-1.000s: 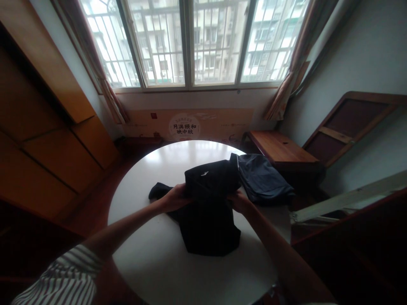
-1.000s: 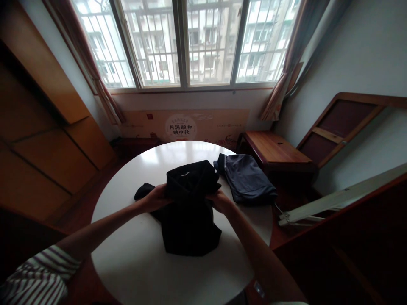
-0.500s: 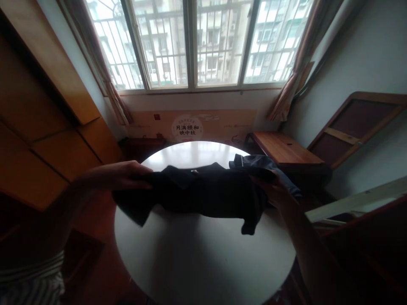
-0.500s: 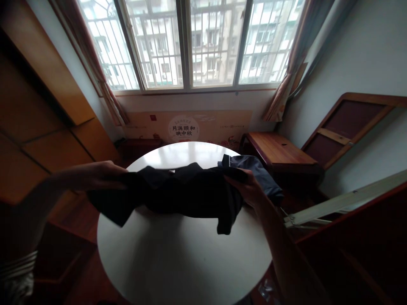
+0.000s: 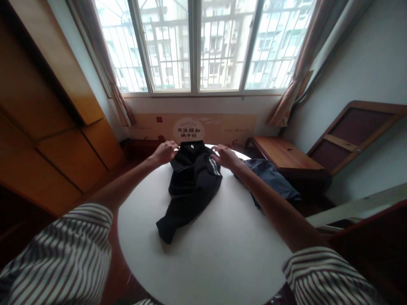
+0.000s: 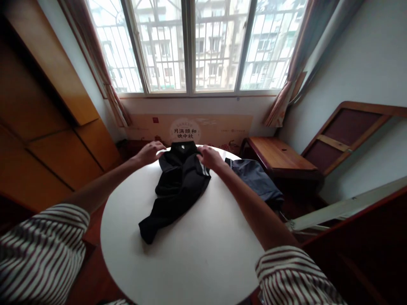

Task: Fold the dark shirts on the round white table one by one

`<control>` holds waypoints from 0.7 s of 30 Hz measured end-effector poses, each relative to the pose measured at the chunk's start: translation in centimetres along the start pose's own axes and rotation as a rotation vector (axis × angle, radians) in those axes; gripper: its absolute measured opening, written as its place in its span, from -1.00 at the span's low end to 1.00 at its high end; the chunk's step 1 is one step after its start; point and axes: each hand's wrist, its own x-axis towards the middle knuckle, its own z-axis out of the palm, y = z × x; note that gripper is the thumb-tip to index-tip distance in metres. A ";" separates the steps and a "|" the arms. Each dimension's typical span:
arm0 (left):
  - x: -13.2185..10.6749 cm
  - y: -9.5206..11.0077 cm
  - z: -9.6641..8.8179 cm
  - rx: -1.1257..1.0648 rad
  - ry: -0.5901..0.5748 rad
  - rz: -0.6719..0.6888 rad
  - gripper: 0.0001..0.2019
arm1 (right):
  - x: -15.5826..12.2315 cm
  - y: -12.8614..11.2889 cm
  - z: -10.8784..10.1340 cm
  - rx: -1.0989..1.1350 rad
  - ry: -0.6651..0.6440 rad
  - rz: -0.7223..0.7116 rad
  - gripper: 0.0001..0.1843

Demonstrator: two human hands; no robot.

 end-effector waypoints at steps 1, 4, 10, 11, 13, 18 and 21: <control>-2.3 0.4 1.1 -0.008 -0.081 0.025 -0.90 | -1.7 -1.0 1.5 0.001 -0.045 -0.031 -0.75; -10.1 1.9 3.3 -0.006 -0.462 0.089 -0.78 | -7.7 -3.1 5.3 0.030 -0.250 -0.173 -0.74; -18.4 3.2 3.5 0.066 -0.532 -0.055 -0.64 | -13.8 -3.6 8.1 0.044 -0.356 -0.126 -0.28; -18.4 3.3 3.2 0.012 -0.547 -0.043 -0.72 | -13.7 -3.6 8.2 0.048 -0.356 -0.108 -0.23; -17.7 3.1 2.7 -0.133 -0.591 -0.008 -0.81 | -13.2 -3.4 8.4 0.060 -0.371 -0.102 -0.20; -15.4 0.5 1.8 -0.233 -0.470 -0.042 -0.81 | -12.9 -2.5 7.8 0.131 -0.312 -0.185 -0.26; -15.2 -2.6 0.6 -0.107 -0.184 -0.188 -0.80 | -14.2 -0.5 6.1 0.144 -0.176 -0.195 -0.32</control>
